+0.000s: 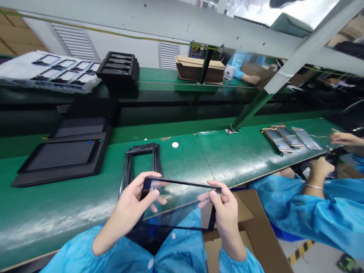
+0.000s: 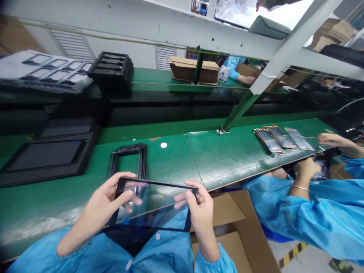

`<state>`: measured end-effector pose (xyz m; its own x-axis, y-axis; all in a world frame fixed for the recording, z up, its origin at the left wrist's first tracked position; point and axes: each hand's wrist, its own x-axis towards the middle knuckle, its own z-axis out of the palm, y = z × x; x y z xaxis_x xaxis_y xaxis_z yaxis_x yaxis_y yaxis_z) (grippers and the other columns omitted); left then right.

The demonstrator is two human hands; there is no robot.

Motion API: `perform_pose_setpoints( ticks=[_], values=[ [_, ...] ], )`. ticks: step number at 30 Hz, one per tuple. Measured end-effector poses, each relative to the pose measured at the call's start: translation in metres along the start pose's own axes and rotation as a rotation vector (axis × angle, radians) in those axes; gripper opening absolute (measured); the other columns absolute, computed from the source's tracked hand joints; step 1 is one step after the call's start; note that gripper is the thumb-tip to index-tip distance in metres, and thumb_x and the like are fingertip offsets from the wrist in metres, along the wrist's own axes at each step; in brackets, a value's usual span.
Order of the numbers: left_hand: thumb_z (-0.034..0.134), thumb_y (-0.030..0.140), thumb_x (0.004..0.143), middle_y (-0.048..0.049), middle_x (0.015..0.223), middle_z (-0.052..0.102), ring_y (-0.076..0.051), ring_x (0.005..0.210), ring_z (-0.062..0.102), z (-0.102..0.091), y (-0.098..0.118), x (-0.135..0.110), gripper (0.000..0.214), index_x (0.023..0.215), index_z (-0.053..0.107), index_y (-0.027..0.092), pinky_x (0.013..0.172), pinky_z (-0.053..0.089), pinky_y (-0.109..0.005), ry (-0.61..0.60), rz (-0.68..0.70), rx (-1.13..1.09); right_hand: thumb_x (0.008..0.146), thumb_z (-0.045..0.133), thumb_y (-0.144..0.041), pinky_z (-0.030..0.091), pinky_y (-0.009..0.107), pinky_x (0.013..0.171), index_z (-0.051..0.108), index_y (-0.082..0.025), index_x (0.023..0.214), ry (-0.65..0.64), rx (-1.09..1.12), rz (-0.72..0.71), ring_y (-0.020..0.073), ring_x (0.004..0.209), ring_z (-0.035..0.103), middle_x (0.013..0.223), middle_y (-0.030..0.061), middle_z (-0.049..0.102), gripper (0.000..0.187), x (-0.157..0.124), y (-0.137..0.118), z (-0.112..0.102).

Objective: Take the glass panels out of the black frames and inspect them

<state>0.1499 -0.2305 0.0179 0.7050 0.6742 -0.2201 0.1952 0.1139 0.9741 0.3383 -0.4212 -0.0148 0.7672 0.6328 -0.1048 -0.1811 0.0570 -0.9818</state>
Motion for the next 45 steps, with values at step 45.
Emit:
perform_pose_setpoints(
  ticks=[45],
  values=[
    [0.077,0.035,0.096,-0.0233,0.139,0.073,-0.033,0.113,0.079,0.012,-0.021,-0.009,0.062,0.154,0.060,0.023,0.097,0.059,-0.041,-0.496,-0.168,-0.265,0.086,0.082,-0.035,0.064,0.028,0.049,0.031,-0.020,0.168,0.179,0.105,0.059,0.0196,0.057,0.077,0.085,0.0027,0.082,0.098,0.002,-0.005,0.034]
  ],
)
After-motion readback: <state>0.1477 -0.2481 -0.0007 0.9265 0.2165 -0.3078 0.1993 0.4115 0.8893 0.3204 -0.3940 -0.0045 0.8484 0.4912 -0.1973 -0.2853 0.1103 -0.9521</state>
